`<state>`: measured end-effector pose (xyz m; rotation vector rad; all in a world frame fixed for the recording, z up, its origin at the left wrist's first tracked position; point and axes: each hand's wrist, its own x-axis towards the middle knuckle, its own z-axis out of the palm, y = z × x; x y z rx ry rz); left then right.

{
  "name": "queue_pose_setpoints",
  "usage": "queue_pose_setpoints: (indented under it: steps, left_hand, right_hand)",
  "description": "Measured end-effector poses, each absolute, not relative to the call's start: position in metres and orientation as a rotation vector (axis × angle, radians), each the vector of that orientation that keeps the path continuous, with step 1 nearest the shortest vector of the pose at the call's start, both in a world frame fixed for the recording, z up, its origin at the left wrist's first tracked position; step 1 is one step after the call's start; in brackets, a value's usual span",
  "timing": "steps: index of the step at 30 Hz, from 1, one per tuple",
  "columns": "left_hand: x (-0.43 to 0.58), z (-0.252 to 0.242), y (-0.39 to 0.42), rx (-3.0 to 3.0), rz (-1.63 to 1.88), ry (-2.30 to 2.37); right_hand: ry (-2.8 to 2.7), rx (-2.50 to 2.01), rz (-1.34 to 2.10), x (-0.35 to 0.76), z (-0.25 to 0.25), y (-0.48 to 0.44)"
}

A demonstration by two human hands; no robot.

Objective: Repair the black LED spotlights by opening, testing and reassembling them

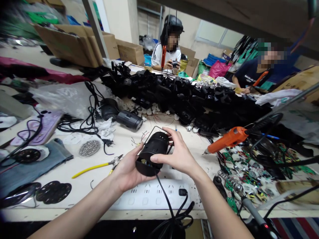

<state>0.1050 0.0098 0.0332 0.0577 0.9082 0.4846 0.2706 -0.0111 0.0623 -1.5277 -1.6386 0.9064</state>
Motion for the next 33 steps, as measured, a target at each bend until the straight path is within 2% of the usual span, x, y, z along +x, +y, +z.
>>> queue_pose_setpoints:
  steps: [33]
  left_hand:
    - [0.1075, 0.0315, 0.0088, 0.137, 0.501, 0.849]
  right_hand:
    - [-1.715, -1.594, 0.895, 0.2696, 0.0529, -0.0172]
